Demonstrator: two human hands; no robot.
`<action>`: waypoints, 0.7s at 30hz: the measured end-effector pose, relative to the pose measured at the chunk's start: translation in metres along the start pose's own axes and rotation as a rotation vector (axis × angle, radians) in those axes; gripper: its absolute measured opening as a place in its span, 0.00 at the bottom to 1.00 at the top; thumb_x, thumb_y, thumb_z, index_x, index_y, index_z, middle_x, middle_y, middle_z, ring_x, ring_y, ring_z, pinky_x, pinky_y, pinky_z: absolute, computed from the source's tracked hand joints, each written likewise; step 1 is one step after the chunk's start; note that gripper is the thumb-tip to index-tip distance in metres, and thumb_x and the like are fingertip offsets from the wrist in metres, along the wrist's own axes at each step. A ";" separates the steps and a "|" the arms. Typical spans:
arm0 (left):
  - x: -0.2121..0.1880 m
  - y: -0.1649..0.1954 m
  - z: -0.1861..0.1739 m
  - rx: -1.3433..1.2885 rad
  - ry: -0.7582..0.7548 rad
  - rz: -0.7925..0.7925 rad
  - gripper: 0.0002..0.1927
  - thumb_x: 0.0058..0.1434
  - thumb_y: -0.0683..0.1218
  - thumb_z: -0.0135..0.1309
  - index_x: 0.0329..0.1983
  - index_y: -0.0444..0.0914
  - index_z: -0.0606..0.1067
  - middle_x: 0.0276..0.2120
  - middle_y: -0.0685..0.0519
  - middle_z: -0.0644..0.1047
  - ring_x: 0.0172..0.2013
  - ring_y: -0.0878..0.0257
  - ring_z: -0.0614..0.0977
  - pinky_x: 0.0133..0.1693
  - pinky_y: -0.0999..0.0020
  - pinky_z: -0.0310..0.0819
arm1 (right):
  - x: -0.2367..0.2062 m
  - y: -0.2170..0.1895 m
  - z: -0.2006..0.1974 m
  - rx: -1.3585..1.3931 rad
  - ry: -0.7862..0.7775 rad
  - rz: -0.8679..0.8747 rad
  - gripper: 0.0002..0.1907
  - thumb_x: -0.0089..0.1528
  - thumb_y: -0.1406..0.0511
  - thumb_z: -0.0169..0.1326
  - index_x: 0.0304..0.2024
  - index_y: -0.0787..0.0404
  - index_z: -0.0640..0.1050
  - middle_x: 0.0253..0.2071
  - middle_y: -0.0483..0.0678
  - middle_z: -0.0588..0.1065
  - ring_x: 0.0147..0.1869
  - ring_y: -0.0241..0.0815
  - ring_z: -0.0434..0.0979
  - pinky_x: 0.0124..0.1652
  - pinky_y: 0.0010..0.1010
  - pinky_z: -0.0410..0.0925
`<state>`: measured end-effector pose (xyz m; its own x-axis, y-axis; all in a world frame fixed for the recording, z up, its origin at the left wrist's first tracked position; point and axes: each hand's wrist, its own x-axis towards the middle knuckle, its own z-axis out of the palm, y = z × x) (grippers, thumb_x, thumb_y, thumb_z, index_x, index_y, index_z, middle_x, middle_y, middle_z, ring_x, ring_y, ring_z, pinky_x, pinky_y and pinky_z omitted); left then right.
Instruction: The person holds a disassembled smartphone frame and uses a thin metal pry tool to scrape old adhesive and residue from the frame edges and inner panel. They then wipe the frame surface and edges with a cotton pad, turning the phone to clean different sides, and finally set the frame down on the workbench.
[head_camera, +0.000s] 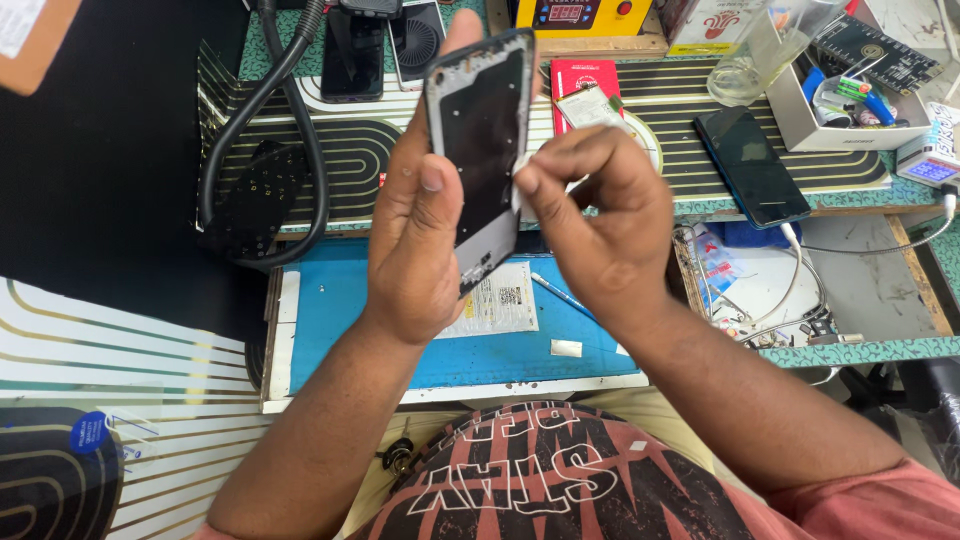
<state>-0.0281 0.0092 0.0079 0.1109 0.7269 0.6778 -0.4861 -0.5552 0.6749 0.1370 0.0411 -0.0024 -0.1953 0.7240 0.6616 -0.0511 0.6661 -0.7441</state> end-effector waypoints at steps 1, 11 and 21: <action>0.000 0.000 -0.001 -0.009 0.015 -0.003 0.35 0.85 0.59 0.42 0.81 0.34 0.47 0.73 0.48 0.57 0.70 0.65 0.64 0.74 0.68 0.55 | -0.003 0.001 0.001 -0.050 -0.012 -0.007 0.07 0.72 0.72 0.61 0.45 0.64 0.74 0.43 0.46 0.76 0.44 0.29 0.76 0.42 0.17 0.69; -0.008 -0.004 0.002 0.035 0.085 0.001 0.32 0.85 0.58 0.39 0.80 0.34 0.48 0.71 0.46 0.61 0.69 0.63 0.66 0.72 0.67 0.58 | -0.020 -0.002 -0.002 -0.240 0.005 0.028 0.06 0.66 0.74 0.63 0.46 0.67 0.80 0.44 0.50 0.79 0.44 0.32 0.78 0.40 0.21 0.72; -0.014 0.002 0.011 0.137 -0.025 -0.104 0.34 0.86 0.59 0.37 0.81 0.32 0.47 0.77 0.50 0.51 0.74 0.65 0.56 0.76 0.70 0.46 | 0.021 -0.011 -0.024 0.222 0.065 0.178 0.05 0.72 0.73 0.61 0.44 0.66 0.77 0.39 0.44 0.78 0.39 0.28 0.75 0.42 0.18 0.68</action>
<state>-0.0216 -0.0062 0.0032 0.1763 0.7739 0.6083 -0.3484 -0.5289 0.7739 0.1566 0.0537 0.0221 -0.1581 0.8406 0.5180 -0.2365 0.4771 -0.8464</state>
